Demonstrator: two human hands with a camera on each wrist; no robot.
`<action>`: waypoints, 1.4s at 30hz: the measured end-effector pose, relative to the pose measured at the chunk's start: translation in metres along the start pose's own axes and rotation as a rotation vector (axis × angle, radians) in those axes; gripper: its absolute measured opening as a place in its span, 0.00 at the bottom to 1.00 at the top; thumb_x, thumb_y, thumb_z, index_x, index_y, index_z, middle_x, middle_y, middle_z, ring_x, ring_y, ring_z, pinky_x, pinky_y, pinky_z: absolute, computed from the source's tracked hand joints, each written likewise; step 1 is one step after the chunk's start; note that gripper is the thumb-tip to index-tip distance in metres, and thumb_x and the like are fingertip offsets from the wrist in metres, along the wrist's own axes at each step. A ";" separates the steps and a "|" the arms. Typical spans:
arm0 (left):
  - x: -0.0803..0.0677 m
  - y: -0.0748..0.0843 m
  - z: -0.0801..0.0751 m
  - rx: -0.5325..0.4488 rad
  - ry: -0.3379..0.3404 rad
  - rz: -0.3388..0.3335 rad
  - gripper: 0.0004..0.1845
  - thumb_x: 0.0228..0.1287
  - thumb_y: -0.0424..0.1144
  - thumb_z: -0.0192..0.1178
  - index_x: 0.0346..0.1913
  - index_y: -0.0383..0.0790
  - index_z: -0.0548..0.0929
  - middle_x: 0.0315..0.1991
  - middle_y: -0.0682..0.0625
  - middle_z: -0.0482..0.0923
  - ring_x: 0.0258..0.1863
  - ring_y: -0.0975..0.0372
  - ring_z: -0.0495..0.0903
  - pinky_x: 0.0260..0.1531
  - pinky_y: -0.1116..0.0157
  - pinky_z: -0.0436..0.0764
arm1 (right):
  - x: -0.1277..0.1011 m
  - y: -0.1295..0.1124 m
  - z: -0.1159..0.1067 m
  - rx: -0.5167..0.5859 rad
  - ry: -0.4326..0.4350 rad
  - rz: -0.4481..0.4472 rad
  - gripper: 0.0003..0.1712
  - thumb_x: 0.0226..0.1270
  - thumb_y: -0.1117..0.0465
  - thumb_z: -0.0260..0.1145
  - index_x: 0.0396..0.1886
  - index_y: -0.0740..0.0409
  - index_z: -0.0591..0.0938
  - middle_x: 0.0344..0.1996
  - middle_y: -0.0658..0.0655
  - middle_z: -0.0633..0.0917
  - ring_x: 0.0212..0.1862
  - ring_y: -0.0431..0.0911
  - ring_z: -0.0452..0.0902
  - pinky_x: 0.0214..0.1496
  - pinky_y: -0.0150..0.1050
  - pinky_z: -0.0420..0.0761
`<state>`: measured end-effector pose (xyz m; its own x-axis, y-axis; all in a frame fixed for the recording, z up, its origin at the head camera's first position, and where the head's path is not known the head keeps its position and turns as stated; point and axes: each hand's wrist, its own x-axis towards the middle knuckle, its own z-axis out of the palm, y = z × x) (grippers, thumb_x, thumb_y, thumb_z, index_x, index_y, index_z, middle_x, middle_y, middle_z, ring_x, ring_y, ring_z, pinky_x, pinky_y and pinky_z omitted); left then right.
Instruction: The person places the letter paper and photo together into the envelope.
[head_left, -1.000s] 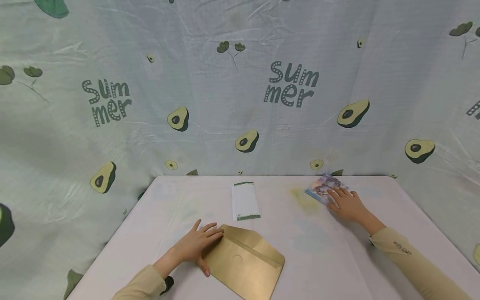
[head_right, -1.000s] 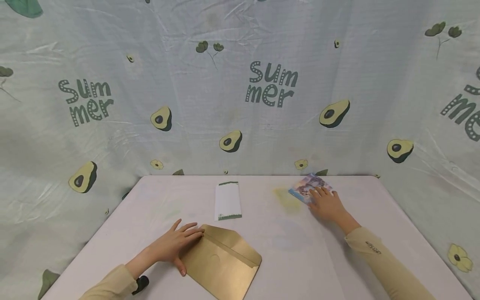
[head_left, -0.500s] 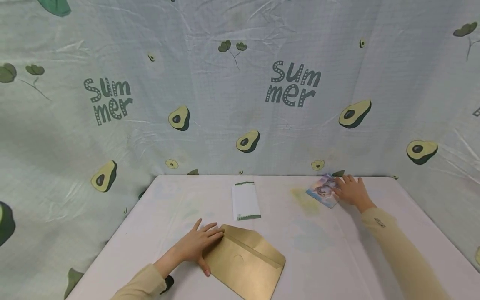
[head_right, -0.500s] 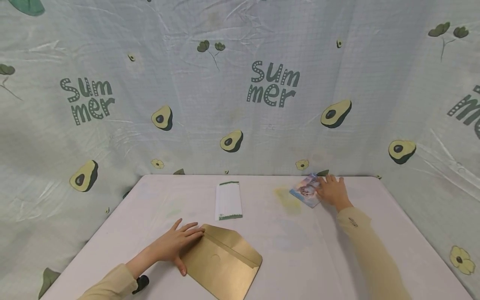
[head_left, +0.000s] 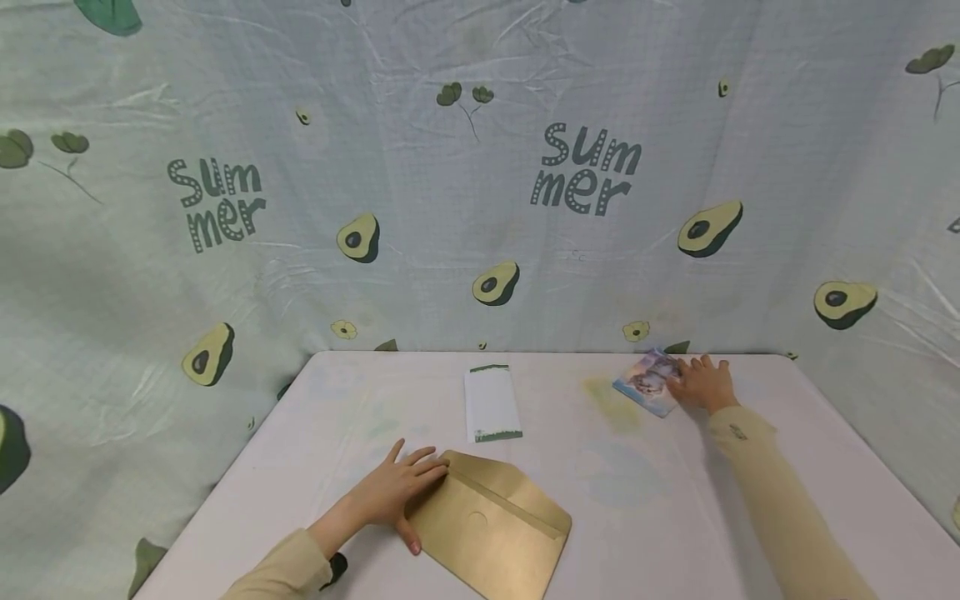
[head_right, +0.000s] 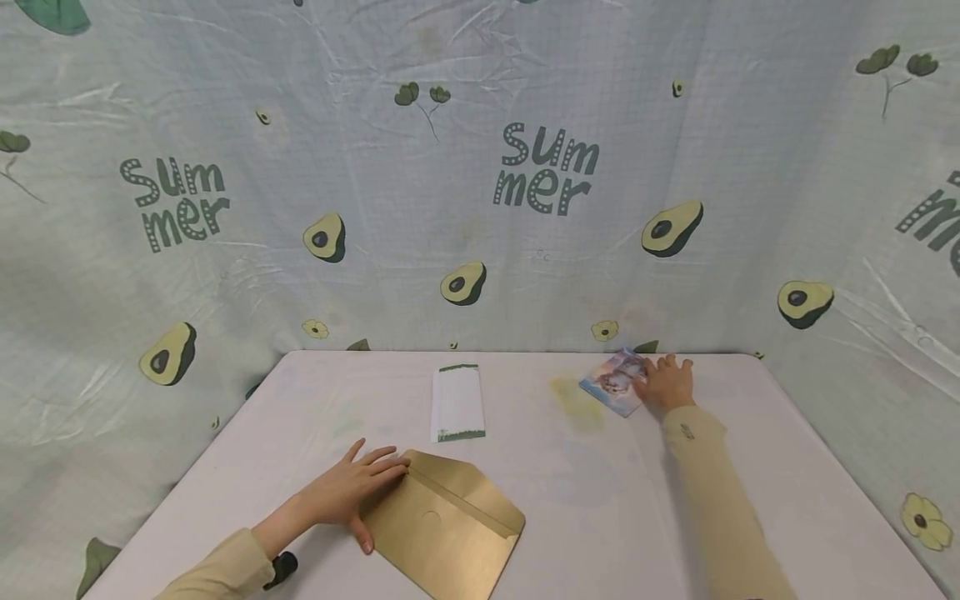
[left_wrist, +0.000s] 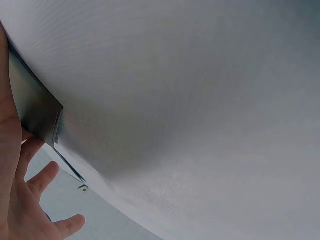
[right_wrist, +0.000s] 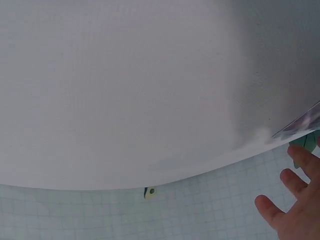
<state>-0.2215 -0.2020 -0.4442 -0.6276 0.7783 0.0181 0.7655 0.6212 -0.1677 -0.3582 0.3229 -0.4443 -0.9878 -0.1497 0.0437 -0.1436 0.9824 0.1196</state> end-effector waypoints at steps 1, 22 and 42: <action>0.000 0.000 0.000 -0.002 0.000 0.001 0.60 0.20 0.75 0.60 0.62 0.42 0.66 0.62 0.48 0.66 0.63 0.52 0.62 0.53 0.38 0.60 | 0.000 -0.001 0.000 0.005 -0.014 0.006 0.34 0.64 0.45 0.47 0.59 0.68 0.67 0.52 0.74 0.71 0.57 0.68 0.60 0.53 0.65 0.60; 0.000 0.000 0.000 -0.040 0.011 0.004 0.60 0.20 0.75 0.60 0.62 0.41 0.65 0.61 0.48 0.66 0.63 0.51 0.62 0.53 0.38 0.60 | -0.002 0.003 0.006 0.150 -0.006 0.048 0.58 0.50 0.27 0.52 0.56 0.80 0.63 0.48 0.81 0.67 0.51 0.74 0.60 0.47 0.67 0.63; 0.001 0.000 0.001 -0.059 -0.008 -0.013 0.61 0.20 0.74 0.60 0.63 0.41 0.64 0.62 0.48 0.65 0.64 0.51 0.60 0.55 0.38 0.58 | -0.011 0.023 -0.007 0.387 0.174 0.033 0.29 0.52 0.54 0.65 0.47 0.71 0.71 0.39 0.74 0.74 0.40 0.67 0.70 0.29 0.53 0.73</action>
<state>-0.2224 -0.2016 -0.4452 -0.6388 0.7692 0.0117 0.7639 0.6361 -0.1086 -0.3501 0.3463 -0.4346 -0.9719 -0.1015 0.2122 -0.1571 0.9516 -0.2642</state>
